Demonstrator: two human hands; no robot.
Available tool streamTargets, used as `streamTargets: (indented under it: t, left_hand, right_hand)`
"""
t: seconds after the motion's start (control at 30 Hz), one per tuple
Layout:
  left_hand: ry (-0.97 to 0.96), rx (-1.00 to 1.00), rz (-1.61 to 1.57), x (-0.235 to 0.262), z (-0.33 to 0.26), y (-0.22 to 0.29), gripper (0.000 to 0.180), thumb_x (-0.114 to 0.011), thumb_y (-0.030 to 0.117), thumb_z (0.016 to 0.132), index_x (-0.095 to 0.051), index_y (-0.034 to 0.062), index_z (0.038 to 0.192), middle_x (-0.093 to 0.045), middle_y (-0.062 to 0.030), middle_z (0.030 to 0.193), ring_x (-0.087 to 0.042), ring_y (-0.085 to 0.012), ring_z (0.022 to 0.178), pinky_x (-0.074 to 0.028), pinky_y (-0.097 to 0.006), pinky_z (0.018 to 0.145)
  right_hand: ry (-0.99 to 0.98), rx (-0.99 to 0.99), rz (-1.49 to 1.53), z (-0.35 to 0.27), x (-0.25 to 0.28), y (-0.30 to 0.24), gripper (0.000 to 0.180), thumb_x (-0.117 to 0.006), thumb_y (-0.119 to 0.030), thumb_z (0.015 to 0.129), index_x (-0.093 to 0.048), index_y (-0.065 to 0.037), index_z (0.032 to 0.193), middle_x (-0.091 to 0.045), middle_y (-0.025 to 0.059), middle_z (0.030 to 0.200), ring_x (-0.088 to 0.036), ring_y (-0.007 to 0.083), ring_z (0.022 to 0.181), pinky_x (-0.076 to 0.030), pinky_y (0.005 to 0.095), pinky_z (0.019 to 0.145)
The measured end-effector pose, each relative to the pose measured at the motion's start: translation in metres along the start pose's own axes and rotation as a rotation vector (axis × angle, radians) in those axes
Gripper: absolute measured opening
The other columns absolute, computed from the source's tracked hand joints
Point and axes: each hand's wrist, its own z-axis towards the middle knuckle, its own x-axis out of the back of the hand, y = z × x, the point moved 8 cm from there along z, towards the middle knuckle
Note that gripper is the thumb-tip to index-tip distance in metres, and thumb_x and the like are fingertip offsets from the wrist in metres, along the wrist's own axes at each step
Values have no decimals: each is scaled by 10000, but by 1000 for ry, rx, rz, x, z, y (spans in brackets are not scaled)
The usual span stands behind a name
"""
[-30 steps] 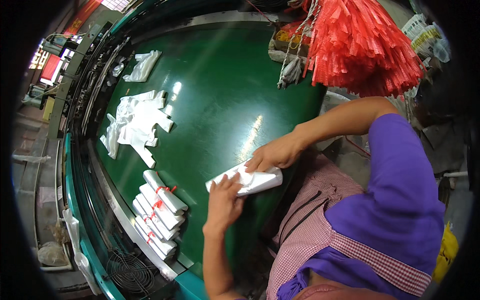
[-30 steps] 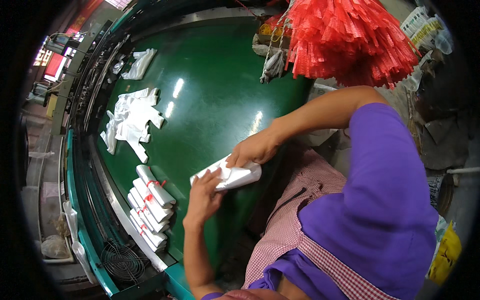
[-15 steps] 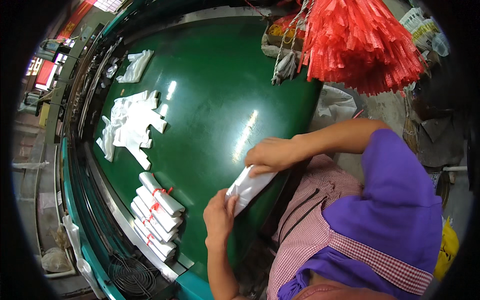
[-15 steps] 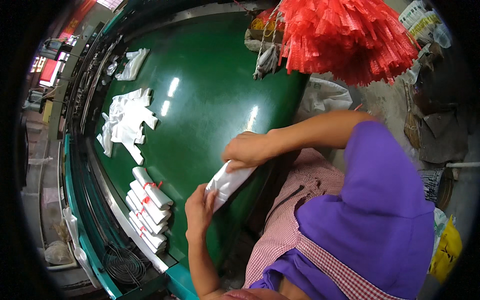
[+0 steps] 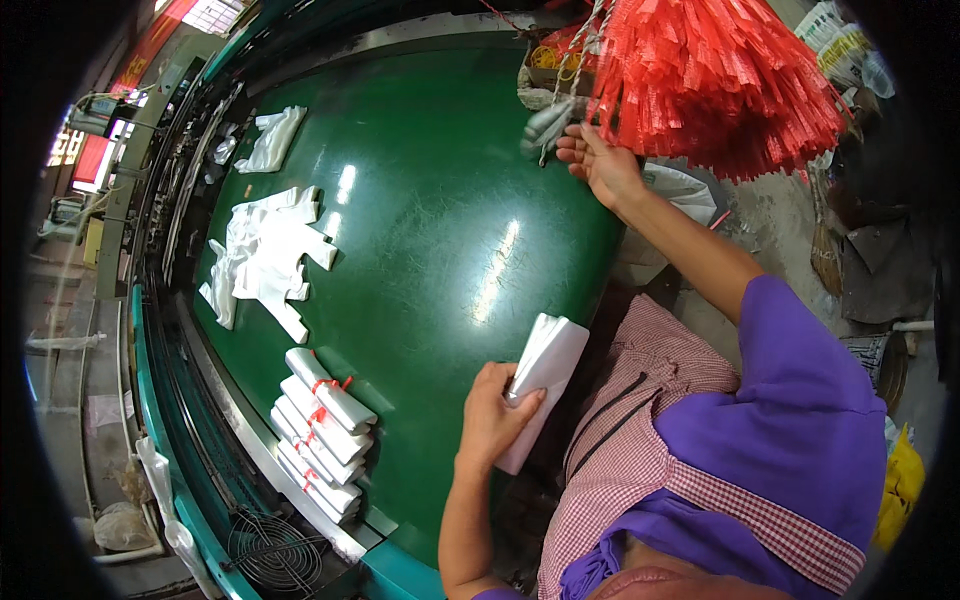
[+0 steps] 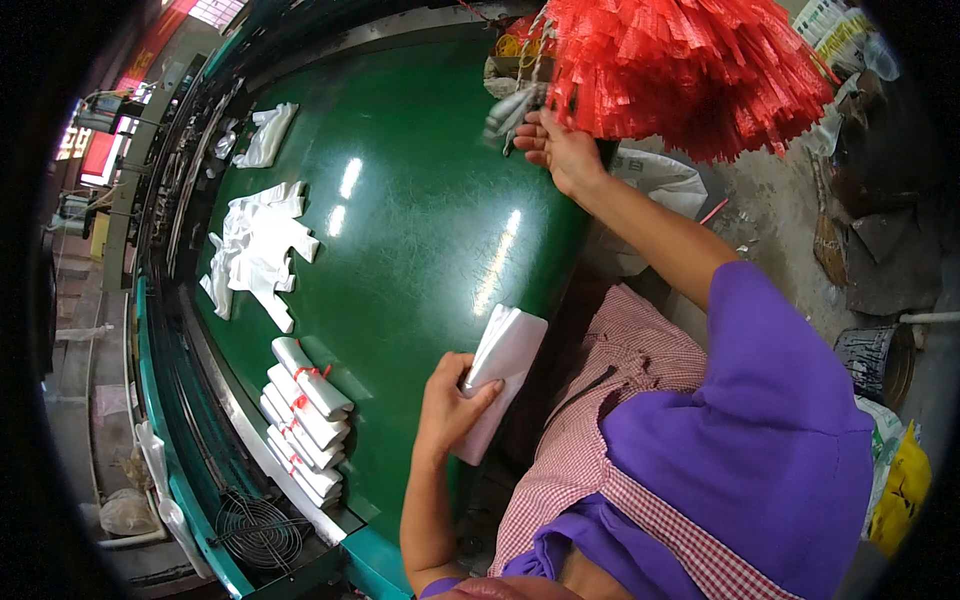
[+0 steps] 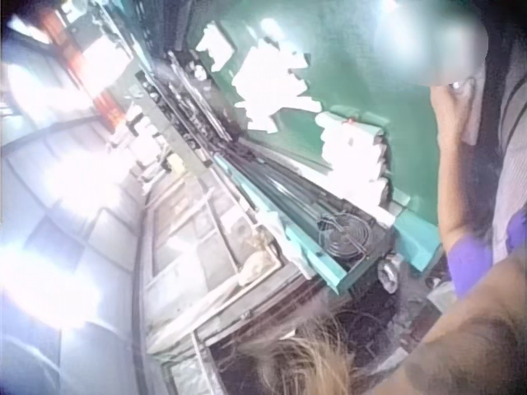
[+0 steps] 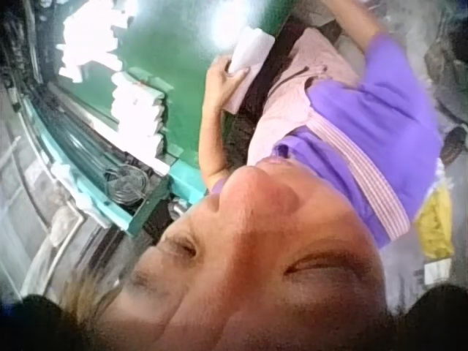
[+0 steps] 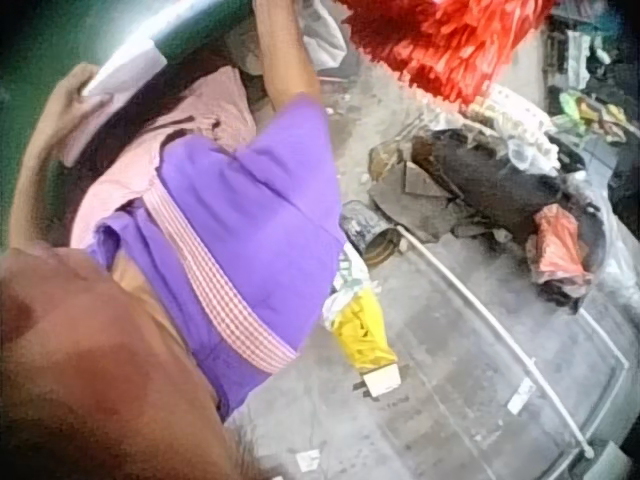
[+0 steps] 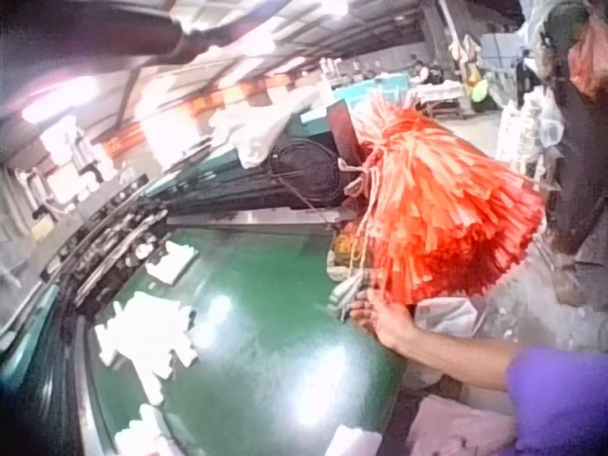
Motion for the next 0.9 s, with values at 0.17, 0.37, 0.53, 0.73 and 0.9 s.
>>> streamTargets:
  t: [0.17,0.37,0.53,0.73,0.9]
  left_hand:
    - [278,147,-575,0,-57,-28,332,-705,45,772,-593,-11,1079,-615,-83,1035,-601,-218,944,-477,-320,833]
    - [372,261,-1349,-8,-120,-67,434,-742,117,780,-564,-32,1147,-660,-94,1062,-635,-178,929,-498,-319,855]
    - [597,218,-936,64,-123,-71,365,-658,73,822,-555,-50,1150,-656,-114,1042,-651,-212,888,-526,-345,801]
    - [138,333,-387,41,-58,-67,335,-650,52,801,-628,-30,1126,-675,-99,950,-616,-171,887,-483,-301,804]
    - [632,-36,90,56,-51,-19,232,-664,32,813,-637,-43,1030,-635,-110,881,-602,-253,870,-474,-320,771]
  right_hand:
    - [-561,269,-586,-67,-101,28,188,-497,-146,935,-637,-20,925,-646,71,787,-619,151,630,-486,287,545]
    - [-1974,11,-1057,-297,-146,100,164,-547,-122,815,-633,13,849,-645,226,790,-628,410,770,-482,498,674]
    - [-1935,138,-1168,-262,-134,84,147,-545,-135,856,-628,-23,900,-641,176,988,-631,344,892,-490,452,717]
    - [-1747,255,-376,-259,-200,53,153,-597,-151,907,-630,-5,937,-642,168,938,-629,266,895,-502,380,746]
    - [-1351,-621,-357,-217,-200,133,195,-524,-111,883,-638,46,905,-654,72,759,-617,150,646,-508,273,611]
